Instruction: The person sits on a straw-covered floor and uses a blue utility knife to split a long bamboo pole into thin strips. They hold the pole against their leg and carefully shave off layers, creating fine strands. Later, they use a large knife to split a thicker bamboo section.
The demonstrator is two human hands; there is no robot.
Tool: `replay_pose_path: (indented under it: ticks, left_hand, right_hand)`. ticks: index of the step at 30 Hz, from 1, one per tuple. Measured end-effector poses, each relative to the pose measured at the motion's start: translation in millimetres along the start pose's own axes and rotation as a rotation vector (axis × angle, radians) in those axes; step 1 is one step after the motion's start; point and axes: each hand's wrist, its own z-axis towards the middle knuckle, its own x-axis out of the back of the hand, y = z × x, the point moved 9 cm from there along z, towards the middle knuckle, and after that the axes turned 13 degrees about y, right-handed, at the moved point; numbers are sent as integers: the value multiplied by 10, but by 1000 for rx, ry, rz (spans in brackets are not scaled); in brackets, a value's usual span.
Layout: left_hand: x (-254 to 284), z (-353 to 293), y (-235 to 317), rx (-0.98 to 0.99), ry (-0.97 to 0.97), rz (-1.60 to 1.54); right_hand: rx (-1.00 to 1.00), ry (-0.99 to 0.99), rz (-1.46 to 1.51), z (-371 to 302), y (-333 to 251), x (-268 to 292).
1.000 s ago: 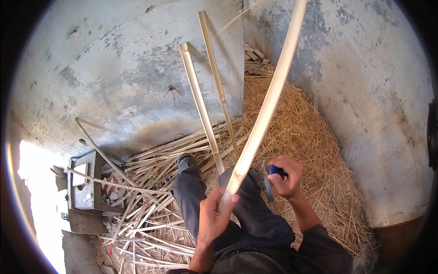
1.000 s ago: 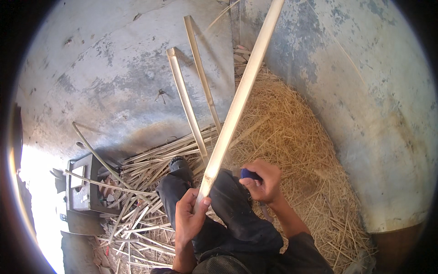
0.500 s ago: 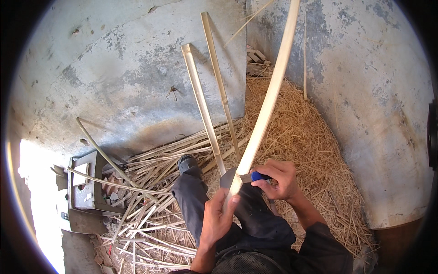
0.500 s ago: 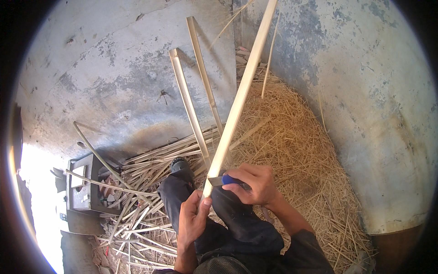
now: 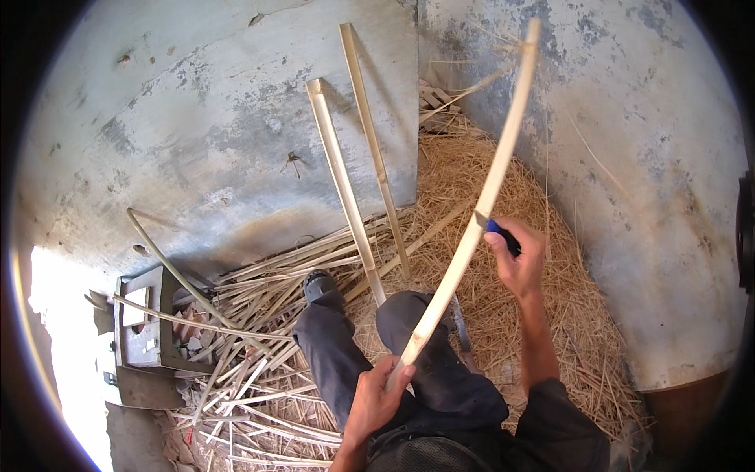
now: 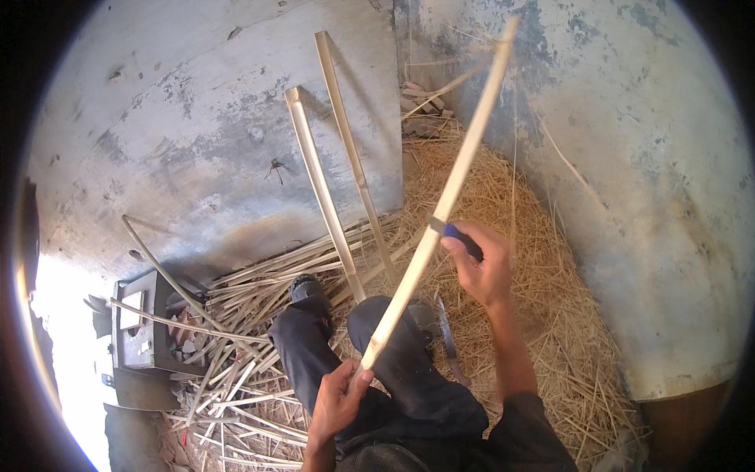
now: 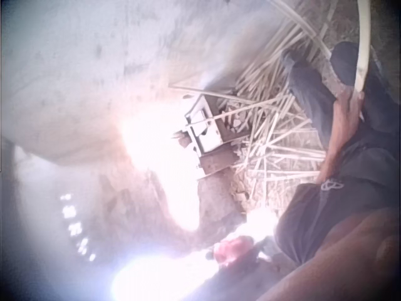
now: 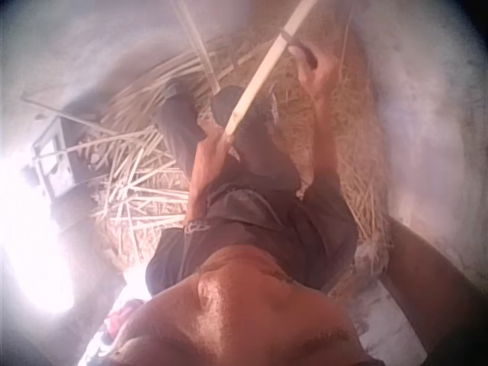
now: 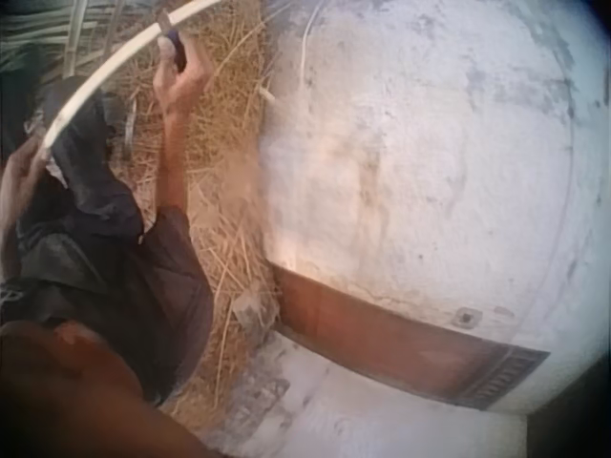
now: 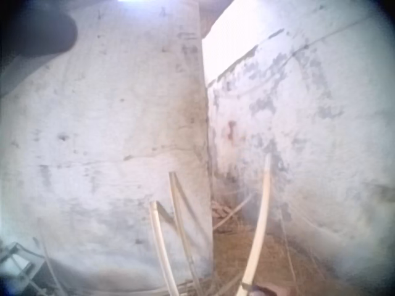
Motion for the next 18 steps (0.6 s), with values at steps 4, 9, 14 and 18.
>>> replay_pose_path:
  ticks: [4,9,14,18]
  left_hand:
    - [27,19,-168,9,-9,26]
    - [121,68,-148,-17,30,65]
    - [150,118,-178,-43,45,143]
    - [187,176,-123,-161,104,225]
  right_hand:
    - [49,-56,-2,-22,69,-66]
    - [-216,-220,310,-299,365,-305]
    - [-450,-197,628,-492,274,-522]
    - [-486,-254,599,-554,248,-538]
